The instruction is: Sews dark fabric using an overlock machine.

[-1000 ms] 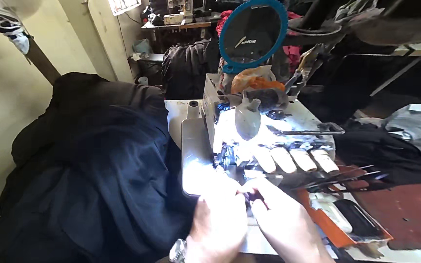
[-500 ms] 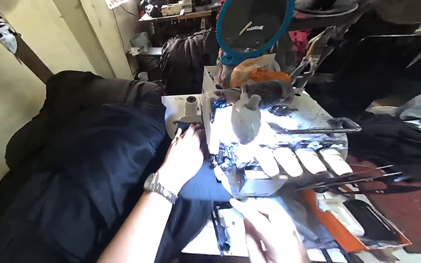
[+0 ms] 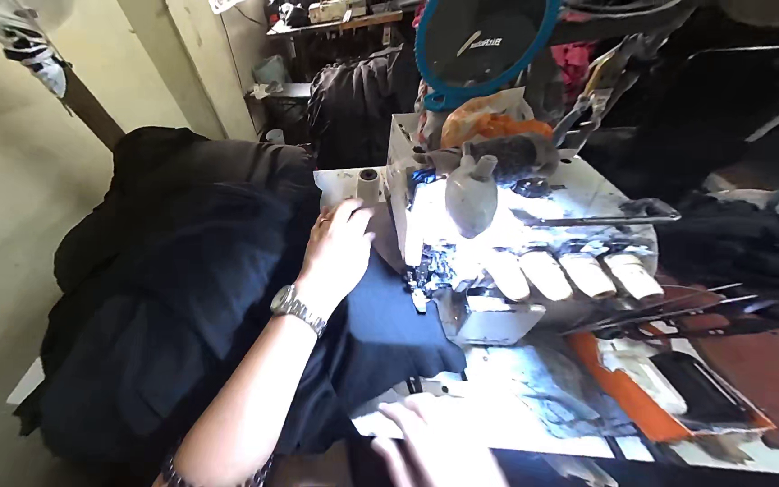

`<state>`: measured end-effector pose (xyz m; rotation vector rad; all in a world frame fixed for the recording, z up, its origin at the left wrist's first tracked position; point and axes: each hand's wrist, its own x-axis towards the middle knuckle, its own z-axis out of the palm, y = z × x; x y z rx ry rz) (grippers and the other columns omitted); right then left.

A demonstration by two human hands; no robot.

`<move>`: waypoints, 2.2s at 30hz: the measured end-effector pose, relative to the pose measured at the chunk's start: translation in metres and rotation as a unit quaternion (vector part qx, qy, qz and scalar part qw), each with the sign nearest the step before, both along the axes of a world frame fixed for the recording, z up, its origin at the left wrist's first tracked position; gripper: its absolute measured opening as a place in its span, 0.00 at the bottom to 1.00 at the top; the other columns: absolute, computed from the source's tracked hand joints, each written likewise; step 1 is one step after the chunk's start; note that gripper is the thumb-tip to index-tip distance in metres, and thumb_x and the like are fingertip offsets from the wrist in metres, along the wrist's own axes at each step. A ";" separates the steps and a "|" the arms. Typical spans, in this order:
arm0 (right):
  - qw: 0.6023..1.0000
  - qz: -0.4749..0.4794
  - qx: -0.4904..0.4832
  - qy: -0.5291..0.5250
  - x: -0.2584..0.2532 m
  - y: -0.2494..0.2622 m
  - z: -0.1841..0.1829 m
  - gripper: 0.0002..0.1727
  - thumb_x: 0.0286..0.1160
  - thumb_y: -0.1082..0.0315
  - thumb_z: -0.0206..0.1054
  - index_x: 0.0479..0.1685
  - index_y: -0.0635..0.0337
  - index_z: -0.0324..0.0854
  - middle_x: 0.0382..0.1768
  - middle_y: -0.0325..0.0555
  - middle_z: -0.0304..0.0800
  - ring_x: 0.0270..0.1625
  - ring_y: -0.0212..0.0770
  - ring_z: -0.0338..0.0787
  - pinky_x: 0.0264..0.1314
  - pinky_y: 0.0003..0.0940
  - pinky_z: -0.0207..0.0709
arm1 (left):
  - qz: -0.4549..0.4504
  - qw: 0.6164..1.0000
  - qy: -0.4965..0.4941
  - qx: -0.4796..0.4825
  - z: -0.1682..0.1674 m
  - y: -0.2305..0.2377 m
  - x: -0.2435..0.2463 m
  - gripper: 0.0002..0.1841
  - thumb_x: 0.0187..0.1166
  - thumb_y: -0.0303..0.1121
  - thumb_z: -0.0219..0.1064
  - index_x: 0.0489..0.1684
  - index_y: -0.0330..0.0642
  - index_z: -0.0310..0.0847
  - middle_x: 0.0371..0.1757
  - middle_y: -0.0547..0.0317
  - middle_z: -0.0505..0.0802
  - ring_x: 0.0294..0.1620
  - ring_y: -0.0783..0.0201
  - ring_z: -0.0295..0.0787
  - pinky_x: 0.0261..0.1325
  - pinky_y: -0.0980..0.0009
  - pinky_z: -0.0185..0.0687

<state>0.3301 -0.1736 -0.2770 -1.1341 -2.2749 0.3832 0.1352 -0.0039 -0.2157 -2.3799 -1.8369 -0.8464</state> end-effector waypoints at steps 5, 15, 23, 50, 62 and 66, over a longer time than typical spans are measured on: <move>1.000 0.001 0.018 0.025 -0.037 -0.013 -0.028 0.05 0.71 0.70 0.70 0.38 0.57 0.91 0.45 0.53 0.96 0.48 0.55 0.95 0.55 0.52 0.84 | -0.028 0.972 -0.232 0.000 0.024 -0.100 0.012 0.06 0.74 0.28 0.69 0.40 0.38 0.90 0.40 0.59 0.94 0.43 0.71 0.90 0.47 0.73 0.85; 0.895 0.025 -0.264 0.359 0.036 0.014 0.068 0.20 0.64 0.84 0.70 0.56 0.63 0.76 0.43 0.33 0.92 0.44 0.28 0.92 0.50 0.27 0.89 | -0.263 0.846 -0.409 -0.219 -0.018 -0.158 0.025 0.12 0.84 0.36 0.67 0.49 0.34 0.88 0.44 0.57 0.89 0.49 0.75 0.84 0.56 0.80 0.80; 0.900 0.068 -0.303 0.307 0.058 0.010 0.071 0.32 0.70 0.70 0.77 0.74 0.72 0.72 0.60 0.44 0.89 0.49 0.27 0.90 0.50 0.25 0.86 | -0.263 0.872 -0.366 -0.192 -0.003 -0.157 0.033 0.12 0.85 0.37 0.66 0.38 0.38 0.90 0.36 0.62 0.89 0.42 0.77 0.83 0.48 0.80 0.78; 0.957 -0.140 -0.134 0.218 0.030 0.037 0.013 0.09 0.74 0.62 0.68 0.31 0.55 0.91 0.61 0.43 0.92 0.63 0.32 0.86 0.67 0.30 0.77 | 0.000 0.982 -0.190 0.004 -0.027 -0.118 0.052 0.07 0.78 0.36 0.67 0.36 0.50 0.93 0.38 0.72 0.93 0.46 0.77 0.89 0.55 0.75 0.84; 0.903 -0.156 -0.218 0.336 0.029 0.040 0.007 0.08 0.65 0.69 0.76 0.33 0.57 0.80 0.31 0.31 0.86 0.31 0.20 0.86 0.35 0.17 0.84 | 0.058 0.988 0.045 0.137 -0.028 -0.127 0.082 0.13 0.73 0.27 0.66 0.45 0.51 0.96 0.45 0.60 0.97 0.50 0.60 0.93 0.56 0.61 0.83; 0.896 -0.130 -0.195 0.377 0.023 0.041 0.014 0.11 0.64 0.76 0.74 0.40 0.59 0.76 0.32 0.31 0.86 0.32 0.20 0.86 0.37 0.17 0.85 | 0.107 0.987 0.083 0.087 -0.035 -0.144 0.096 0.19 0.76 0.31 0.62 0.63 0.50 0.92 0.61 0.59 0.96 0.65 0.61 0.90 0.72 0.61 0.75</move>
